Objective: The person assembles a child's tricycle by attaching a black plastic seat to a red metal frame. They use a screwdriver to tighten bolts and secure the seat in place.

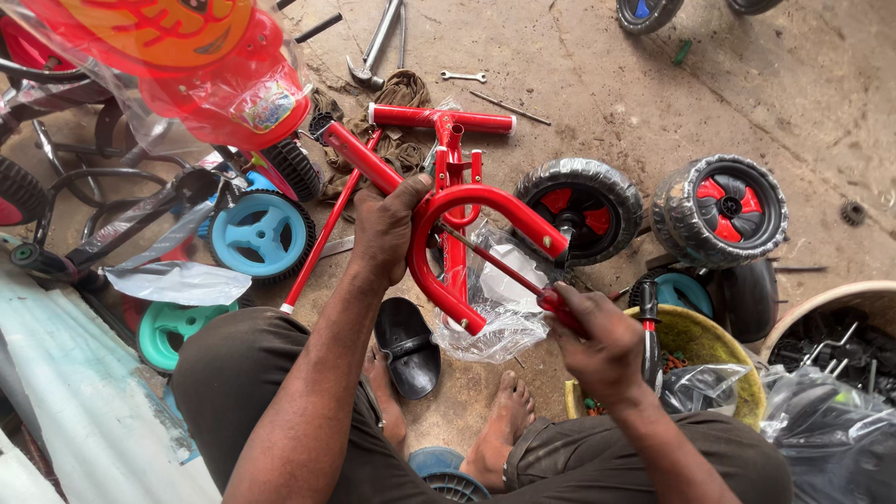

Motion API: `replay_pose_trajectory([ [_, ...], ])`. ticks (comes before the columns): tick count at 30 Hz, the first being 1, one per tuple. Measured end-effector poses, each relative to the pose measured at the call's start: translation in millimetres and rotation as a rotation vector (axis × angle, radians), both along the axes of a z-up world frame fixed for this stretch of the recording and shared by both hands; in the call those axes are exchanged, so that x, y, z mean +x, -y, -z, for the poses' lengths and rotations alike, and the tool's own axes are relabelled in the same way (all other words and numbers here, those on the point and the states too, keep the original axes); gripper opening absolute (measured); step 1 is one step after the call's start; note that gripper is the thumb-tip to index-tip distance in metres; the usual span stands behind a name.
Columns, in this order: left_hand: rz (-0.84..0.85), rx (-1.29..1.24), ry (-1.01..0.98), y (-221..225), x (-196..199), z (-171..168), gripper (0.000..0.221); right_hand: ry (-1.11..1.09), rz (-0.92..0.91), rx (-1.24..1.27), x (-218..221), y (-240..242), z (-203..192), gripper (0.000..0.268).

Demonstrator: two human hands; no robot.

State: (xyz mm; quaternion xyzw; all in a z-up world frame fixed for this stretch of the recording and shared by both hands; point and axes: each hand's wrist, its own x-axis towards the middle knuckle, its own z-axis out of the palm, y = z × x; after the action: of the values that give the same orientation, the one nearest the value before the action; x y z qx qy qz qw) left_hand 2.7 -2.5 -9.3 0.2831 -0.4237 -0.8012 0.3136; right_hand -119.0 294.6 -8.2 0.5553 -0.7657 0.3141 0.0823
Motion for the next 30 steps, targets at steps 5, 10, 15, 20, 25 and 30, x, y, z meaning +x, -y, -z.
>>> replay_pose_trajectory([
  [5,0.032,0.035,0.055,0.3,-2.2,7.7,0.024,1.721,0.006,0.014,-13.5,-1.0,-7.4,0.047],
  [10,0.006,0.088,0.115,-5.4,-9.3,17.3,0.027,-0.007,-0.054,-0.006,-12.1,-3.0,-7.3,0.042],
  [15,0.031,0.103,0.067,-3.0,-13.0,21.7,0.026,1.946,0.089,0.071,-11.9,-0.7,-12.8,0.042],
  [20,-0.011,0.167,0.062,-4.9,-14.9,26.1,0.025,0.174,-0.034,0.067,-12.8,0.7,-5.0,0.044],
  [25,0.021,0.127,0.06,-2.0,-17.6,22.2,0.025,1.724,0.163,-0.013,-21.1,-6.2,5.9,0.05],
  [30,0.024,0.099,0.142,-6.5,-16.4,25.9,0.027,-0.267,0.038,0.078,-17.0,-2.8,11.9,0.045],
])
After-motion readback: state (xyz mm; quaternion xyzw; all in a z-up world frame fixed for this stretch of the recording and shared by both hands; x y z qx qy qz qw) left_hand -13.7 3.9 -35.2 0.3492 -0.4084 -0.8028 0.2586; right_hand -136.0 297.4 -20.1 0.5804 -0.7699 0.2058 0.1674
